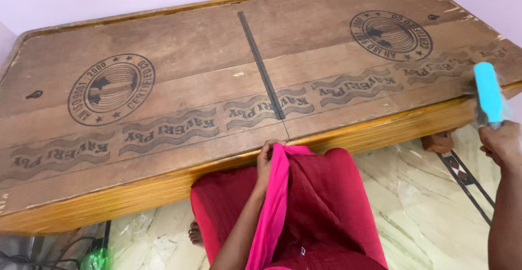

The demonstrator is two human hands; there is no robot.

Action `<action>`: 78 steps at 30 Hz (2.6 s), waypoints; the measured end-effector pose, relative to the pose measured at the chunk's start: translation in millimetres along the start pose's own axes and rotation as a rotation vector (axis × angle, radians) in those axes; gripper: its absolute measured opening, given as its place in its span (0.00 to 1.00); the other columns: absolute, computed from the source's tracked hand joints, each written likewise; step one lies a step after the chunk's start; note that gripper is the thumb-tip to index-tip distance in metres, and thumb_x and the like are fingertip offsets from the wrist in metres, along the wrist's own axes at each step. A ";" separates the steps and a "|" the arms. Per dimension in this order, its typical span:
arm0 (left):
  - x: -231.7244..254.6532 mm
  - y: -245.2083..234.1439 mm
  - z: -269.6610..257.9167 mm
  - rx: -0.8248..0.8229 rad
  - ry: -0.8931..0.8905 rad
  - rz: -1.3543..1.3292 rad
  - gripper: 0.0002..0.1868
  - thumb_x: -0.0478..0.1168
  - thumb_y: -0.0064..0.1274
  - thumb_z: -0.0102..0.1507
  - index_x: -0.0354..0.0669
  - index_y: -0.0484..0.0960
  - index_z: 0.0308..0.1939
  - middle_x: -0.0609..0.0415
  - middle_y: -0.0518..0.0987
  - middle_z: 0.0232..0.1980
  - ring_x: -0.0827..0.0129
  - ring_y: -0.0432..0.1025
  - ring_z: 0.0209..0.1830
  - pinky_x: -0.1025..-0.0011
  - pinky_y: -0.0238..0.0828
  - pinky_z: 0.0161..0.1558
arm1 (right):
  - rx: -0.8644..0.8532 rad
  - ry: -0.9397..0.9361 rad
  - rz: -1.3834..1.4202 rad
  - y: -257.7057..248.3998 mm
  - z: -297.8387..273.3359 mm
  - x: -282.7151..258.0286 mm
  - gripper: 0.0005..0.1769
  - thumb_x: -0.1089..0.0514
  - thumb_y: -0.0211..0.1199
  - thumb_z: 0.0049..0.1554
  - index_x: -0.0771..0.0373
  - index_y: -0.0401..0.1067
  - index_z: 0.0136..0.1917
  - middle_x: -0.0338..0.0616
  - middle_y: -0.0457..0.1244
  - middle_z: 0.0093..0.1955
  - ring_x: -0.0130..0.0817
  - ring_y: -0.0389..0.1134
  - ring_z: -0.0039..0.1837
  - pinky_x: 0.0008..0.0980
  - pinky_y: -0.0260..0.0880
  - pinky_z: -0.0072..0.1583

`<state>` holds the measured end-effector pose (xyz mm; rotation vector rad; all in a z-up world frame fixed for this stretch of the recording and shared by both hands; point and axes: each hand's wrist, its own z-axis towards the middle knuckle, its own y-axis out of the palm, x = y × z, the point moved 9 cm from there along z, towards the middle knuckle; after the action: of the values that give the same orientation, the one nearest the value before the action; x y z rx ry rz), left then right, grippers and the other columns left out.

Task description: The person uses a blue-handled brush to sweep dust and debris off the surface of a large wooden table. They systematically move the brush across the entire tabletop, including the edges and corners, to remove loose particles.

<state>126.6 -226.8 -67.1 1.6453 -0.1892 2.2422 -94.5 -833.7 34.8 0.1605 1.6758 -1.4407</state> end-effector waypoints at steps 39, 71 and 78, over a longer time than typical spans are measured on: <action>-48.8 136.1 0.7 -0.370 0.011 0.622 0.29 0.57 0.53 0.68 0.36 0.76 0.61 0.34 0.80 0.56 0.43 0.74 0.58 0.50 0.68 0.61 | -0.711 -0.715 -0.135 274.6 -246.7 -335.6 0.23 0.44 0.58 0.61 0.62 0.70 0.61 0.60 0.70 0.43 0.55 0.72 0.47 0.53 0.68 0.51; 70.0 -133.7 99.8 0.357 -0.026 1.297 0.29 0.46 0.51 0.68 0.36 0.69 0.70 0.34 0.59 0.77 0.45 0.48 0.79 0.37 0.41 0.70 | -0.657 -0.835 -0.016 252.9 -309.1 -380.3 0.29 0.46 0.58 0.64 0.63 0.67 0.72 0.55 0.70 0.39 0.53 0.71 0.40 0.52 0.69 0.44; 59.6 -123.0 99.8 0.240 -0.142 1.211 0.24 0.47 0.49 0.70 0.44 0.71 0.69 0.40 0.61 0.77 0.52 0.49 0.81 0.36 0.37 0.74 | -0.507 -0.354 0.103 178.8 -176.3 -238.6 0.20 0.46 0.63 0.68 0.65 0.74 0.62 0.40 0.65 0.36 0.24 0.65 0.34 0.30 0.67 0.37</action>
<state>244.3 -131.4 8.6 2.1397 -1.2934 3.0085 62.3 -525.4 53.2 -0.2712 1.6488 -0.8696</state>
